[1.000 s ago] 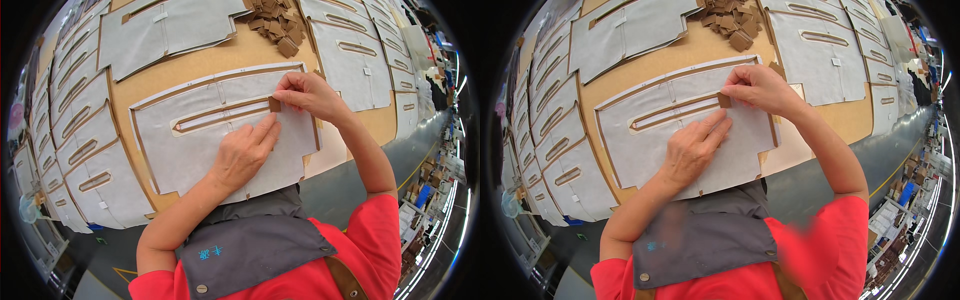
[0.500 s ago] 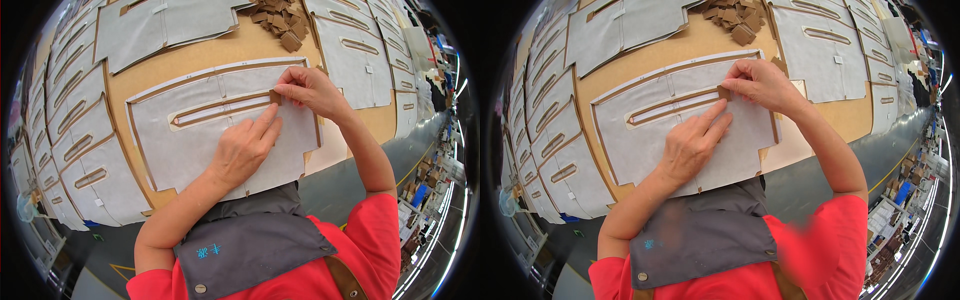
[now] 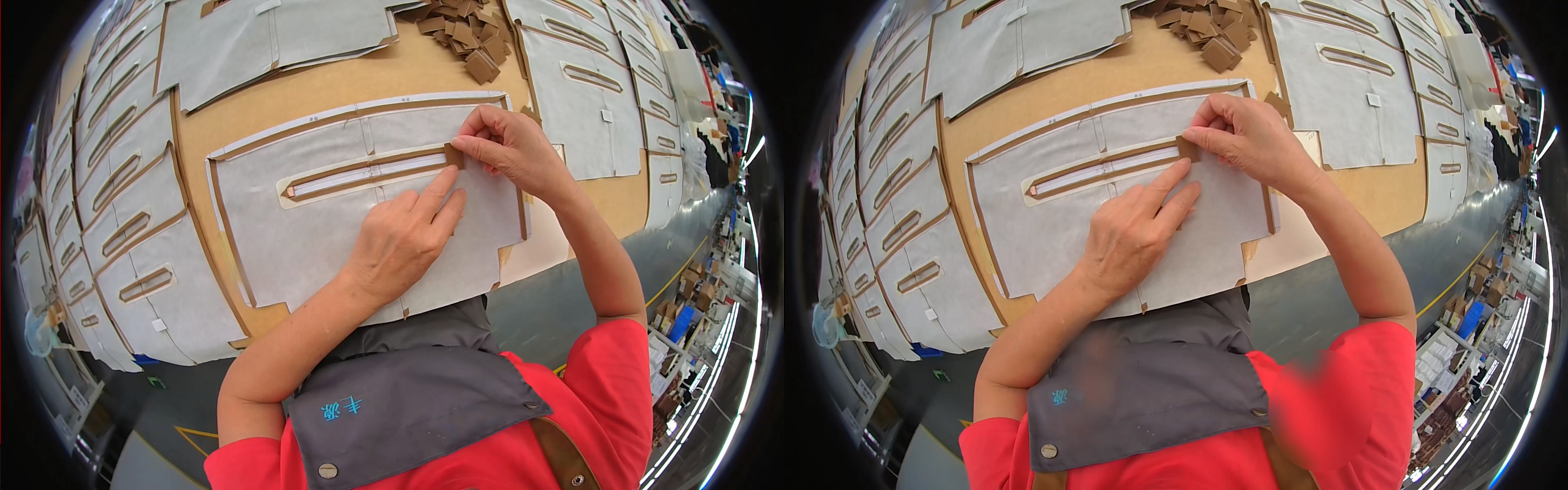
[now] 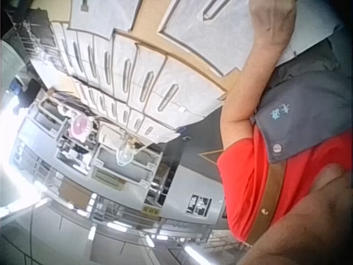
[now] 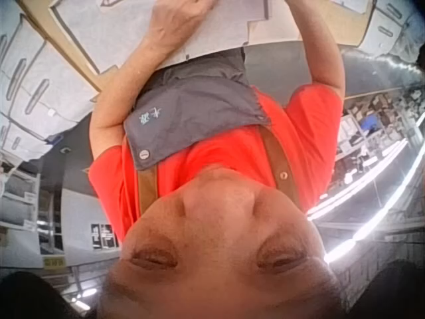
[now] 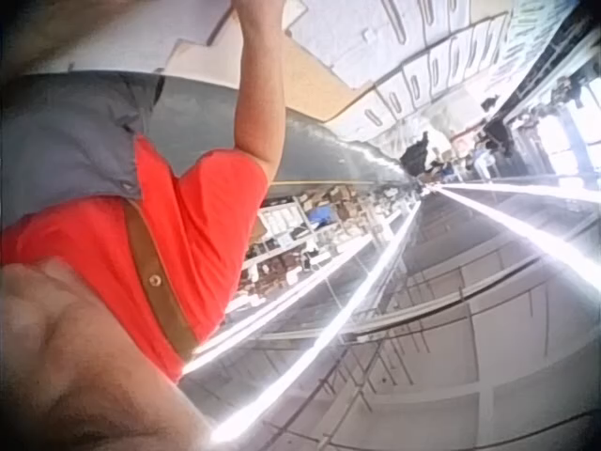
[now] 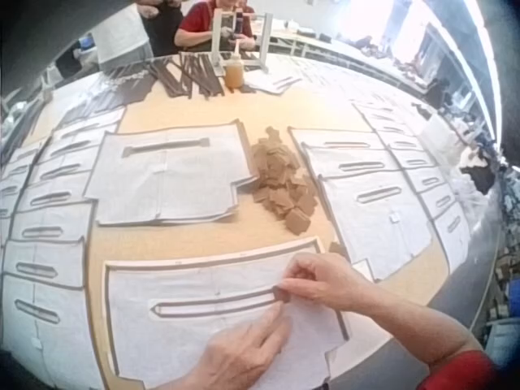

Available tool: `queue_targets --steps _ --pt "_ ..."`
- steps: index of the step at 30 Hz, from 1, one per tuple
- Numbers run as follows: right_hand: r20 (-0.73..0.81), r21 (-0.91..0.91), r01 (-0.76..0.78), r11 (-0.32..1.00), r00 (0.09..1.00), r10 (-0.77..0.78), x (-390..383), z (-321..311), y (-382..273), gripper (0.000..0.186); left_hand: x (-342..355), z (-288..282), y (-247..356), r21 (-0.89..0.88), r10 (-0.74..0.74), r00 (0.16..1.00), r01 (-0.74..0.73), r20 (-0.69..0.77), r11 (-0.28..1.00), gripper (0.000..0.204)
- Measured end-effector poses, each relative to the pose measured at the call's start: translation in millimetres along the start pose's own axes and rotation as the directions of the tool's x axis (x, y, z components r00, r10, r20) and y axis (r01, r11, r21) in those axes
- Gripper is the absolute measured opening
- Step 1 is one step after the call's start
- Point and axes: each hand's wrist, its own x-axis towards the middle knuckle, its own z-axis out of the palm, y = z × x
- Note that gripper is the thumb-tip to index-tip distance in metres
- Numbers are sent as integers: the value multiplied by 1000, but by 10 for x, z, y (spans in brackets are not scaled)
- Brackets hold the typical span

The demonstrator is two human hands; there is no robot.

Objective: The recorder is applying small rectangular leather reinforcement patches to the edges of openings on fabric panels.

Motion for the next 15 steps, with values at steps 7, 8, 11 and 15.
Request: queue_targets --steps 7,8,11,15 --pt "-43 -49 -5 999 999 3 -19 33 -55 20 -11 -8 -9 10 -3 1000 3 19 1000 28" --pt "-40 -50 -5 999 999 3 -20 35 -55 20 -10 -8 -7 5 -4 1000 3 18 1000 28" --pt "-52 -70 -11 998 999 7 -27 41 -54 20 -21 10 -10 0 1 1000 -1 9 1000 28" --pt "-61 -72 -13 997 998 8 -33 46 -26 20 -24 14 -2 0 -1 1000 1 4 1000 27"
